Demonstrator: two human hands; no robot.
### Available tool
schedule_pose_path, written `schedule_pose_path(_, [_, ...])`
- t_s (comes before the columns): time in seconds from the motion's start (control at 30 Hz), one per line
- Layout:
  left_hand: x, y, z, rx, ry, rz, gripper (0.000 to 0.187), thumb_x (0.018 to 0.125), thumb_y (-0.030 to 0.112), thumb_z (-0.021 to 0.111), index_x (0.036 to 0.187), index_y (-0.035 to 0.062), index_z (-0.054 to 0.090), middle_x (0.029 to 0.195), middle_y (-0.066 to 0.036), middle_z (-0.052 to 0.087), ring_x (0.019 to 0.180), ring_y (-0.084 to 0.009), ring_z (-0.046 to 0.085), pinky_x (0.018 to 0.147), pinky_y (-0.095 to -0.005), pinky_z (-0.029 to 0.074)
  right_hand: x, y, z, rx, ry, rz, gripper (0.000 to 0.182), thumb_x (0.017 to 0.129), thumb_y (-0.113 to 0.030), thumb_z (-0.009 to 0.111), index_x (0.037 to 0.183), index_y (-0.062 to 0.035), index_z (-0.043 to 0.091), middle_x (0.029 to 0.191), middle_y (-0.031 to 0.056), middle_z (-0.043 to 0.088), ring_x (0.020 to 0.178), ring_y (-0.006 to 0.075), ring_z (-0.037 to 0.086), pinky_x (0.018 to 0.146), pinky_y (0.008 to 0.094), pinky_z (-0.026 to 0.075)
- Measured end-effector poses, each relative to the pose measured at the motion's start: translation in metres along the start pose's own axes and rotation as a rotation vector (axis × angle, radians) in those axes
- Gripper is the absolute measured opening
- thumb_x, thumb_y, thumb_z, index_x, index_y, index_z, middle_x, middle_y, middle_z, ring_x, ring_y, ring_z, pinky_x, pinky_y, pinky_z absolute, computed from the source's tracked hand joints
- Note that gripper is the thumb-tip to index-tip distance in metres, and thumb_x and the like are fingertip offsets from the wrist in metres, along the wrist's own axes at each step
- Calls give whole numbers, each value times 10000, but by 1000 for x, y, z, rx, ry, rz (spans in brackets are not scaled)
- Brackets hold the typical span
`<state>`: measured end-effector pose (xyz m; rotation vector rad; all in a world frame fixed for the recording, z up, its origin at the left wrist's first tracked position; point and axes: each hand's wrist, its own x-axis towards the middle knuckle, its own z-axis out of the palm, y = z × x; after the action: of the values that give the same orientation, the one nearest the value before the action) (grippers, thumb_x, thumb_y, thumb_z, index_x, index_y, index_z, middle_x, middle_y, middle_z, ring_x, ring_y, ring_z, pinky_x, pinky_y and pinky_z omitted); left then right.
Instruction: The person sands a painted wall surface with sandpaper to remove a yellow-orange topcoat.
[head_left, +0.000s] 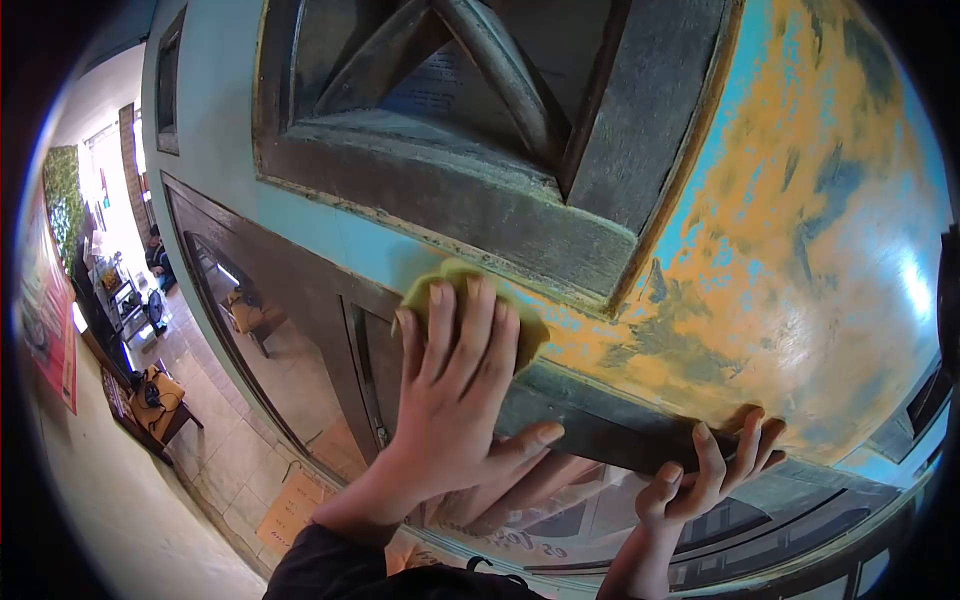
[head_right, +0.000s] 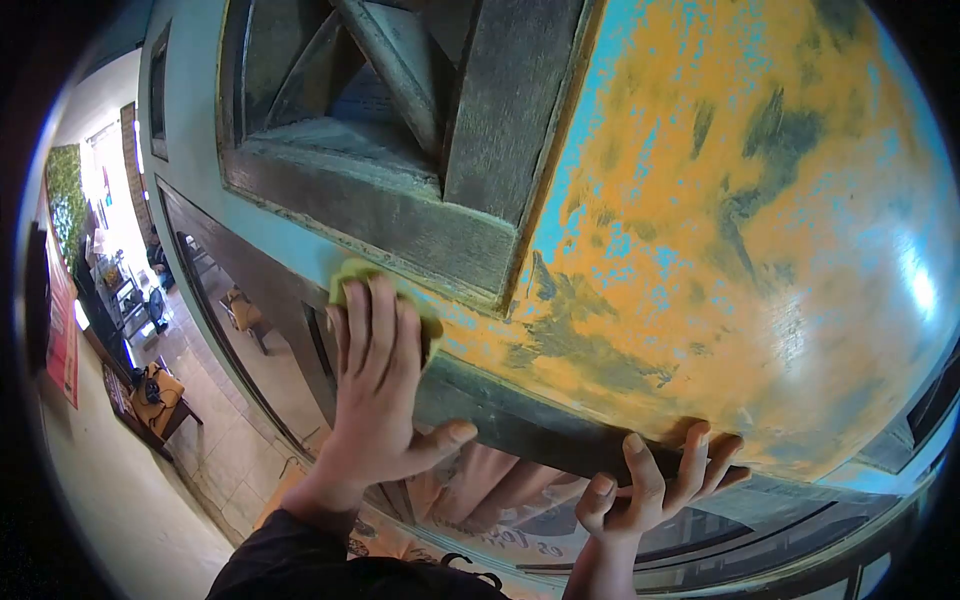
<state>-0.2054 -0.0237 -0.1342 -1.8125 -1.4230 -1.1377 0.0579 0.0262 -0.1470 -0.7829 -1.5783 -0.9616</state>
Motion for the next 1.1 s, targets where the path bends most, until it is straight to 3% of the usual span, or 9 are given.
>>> schedule_pose_path(0.07, [17, -4, -10, -51, 32, -28, 962, 886, 634, 581, 1485, -87, 358, 1593, -300, 252, 1493, -522, 134, 1151, -689, 54, -1, 0, 0, -1, -5, 6, 416, 1034, -449, 384, 1196, -150, 623, 1519, 220, 433, 1485, 458, 262, 1200, 648, 48])
schedule_pose_path(0.2, [2, 1, -2, -11, -5, -24, 1031, 924, 670, 503, 1504, -142, 245, 1592, -369, 164, 1497, -544, 81, 1168, -655, 43, -3, 1, 0, -4, -11, 6, 416, 1033, -450, 386, 1204, -154, 622, 1523, 220, 427, 1491, 453, 250, 1199, 650, 42])
schedule_pose_path(0.3, [-6, -4, 6, 29, 8, 25, 1032, 921, 667, 506, 1504, -144, 246, 1593, -368, 162, 1502, -532, 82, 1174, -643, 49, -3, -1, -1, 1, -19, 16, 422, 1032, -467, 392, 1208, -160, 622, 1526, 218, 423, 1495, 451, 241, 1200, 648, 35])
schedule_pose_path(0.4, [14, -12, -6, -61, 70, -16, 945, 899, 634, 566, 1476, -89, 374, 1600, -281, 256, 1504, -506, 127, 1155, -682, 67, -3, -1, -2, -6, -33, 29, 421, 1030, -479, 400, 1212, -170, 621, 1529, 216, 420, 1498, 448, 233, 1204, 640, 28])
schedule_pose_path(0.7, [10, -17, -9, -8, 38, -41, 936, 908, 614, 568, 1502, -74, 342, 1617, -274, 221, 1518, -483, 104, 1168, -665, 63, -6, -3, -2, -22, -45, 30, 416, 1027, -475, 417, 1222, -164, 612, 1539, 208, 409, 1501, 449, 223, 1202, 643, 24])
schedule_pose_path(0.8, [21, -23, -14, 46, 51, -41, 1017, 920, 650, 525, 1515, -124, 241, 1610, -340, 154, 1509, -517, 82, 1176, -641, 60, -6, -4, -3, -23, -47, 43, 417, 1025, -466, 423, 1232, -154, 606, 1531, 214, 419, 1496, 456, 233, 1203, 639, 35])
schedule_pose_path(0.93, [-5, -6, 4, -77, 72, -37, 943, 897, 592, 591, 1509, -74, 324, 1608, -290, 224, 1511, -497, 107, 1167, -667, 66, -4, -5, -2, -31, -34, 34, 415, 1021, -448, 431, 1240, -138, 600, 1522, 219, 433, 1489, 464, 248, 1201, 641, 45])
schedule_pose_path(1.1, [19, -26, -8, -15, 127, -64, 936, 906, 587, 578, 1509, -80, 317, 1616, -281, 216, 1517, -491, 88, 1176, -649, 43, -3, -7, -1, -30, -27, 35, 406, 1019, -432, 436, 1238, -132, 599, 1518, 223, 437, 1489, 463, 251, 1202, 638, 48])
